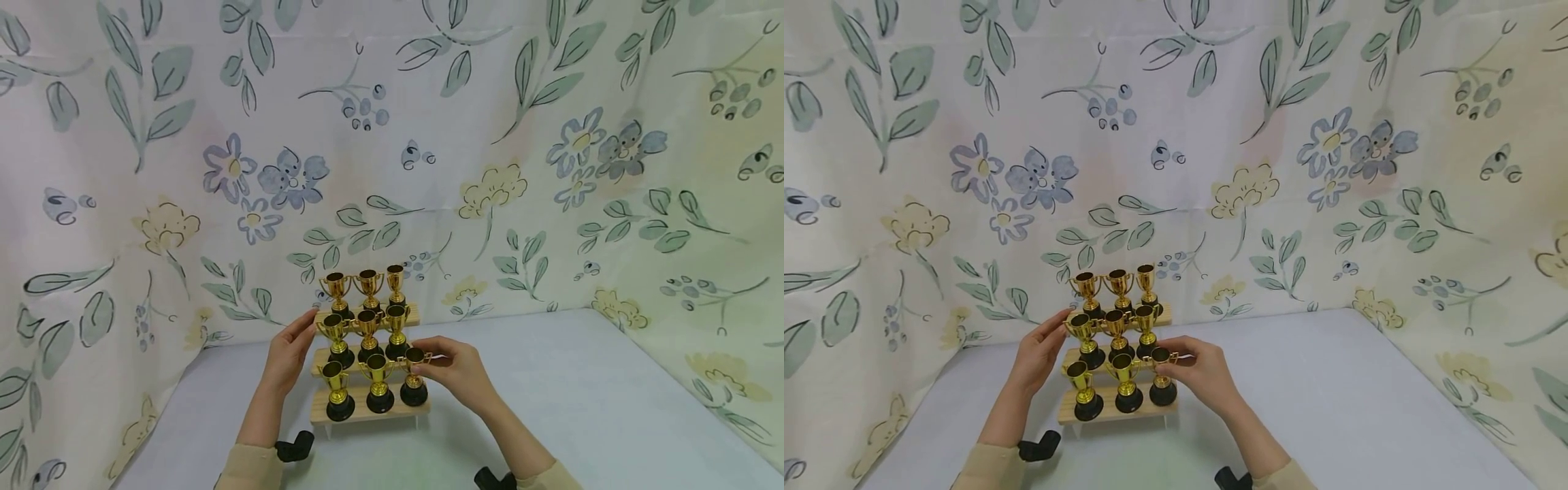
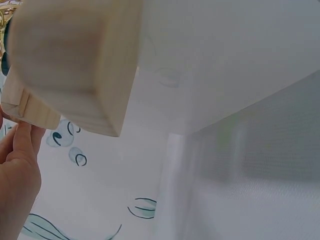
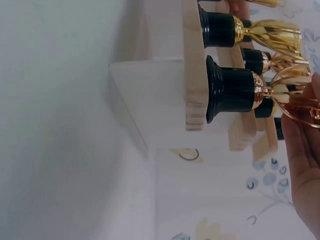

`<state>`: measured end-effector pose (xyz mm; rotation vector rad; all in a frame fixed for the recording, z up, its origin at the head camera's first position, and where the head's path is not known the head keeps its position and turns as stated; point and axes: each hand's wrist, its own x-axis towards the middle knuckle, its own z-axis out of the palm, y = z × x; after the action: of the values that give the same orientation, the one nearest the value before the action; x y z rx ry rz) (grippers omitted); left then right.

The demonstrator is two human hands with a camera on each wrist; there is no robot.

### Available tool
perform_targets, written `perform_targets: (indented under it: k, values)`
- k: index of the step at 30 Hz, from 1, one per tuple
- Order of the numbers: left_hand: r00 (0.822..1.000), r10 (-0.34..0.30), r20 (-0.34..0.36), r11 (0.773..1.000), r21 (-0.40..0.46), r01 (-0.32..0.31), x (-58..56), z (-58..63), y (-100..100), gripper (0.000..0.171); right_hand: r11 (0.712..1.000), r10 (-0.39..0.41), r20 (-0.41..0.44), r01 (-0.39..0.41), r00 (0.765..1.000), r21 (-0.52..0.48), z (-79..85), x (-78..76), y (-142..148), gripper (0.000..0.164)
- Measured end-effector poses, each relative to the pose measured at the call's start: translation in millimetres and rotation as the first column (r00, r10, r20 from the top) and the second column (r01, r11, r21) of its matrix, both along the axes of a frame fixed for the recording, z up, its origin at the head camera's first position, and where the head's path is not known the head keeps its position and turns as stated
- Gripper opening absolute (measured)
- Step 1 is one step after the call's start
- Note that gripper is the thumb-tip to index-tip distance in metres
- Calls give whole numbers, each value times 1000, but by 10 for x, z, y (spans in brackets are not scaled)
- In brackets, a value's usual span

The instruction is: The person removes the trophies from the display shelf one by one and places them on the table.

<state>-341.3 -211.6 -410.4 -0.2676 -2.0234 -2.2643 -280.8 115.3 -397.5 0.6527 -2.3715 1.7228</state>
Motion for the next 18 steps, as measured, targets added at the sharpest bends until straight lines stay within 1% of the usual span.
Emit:
perform_targets:
  k: [6,12,18]
  values:
    - [1000,-3,-9,1000,-7,3,-1,-10,-5,54,999,-29,-1,29,1000,19,8,-9,95,40]
    - [1000,-5,-18,1000,-7,5,0,-7,-5,55,999,-50,5,50,999,12,0,-25,196,41]
    - [1000,7,-10,1000,-8,-8,10,-1,4,54,997,-74,-25,74,997,-4,-37,-63,310,39]
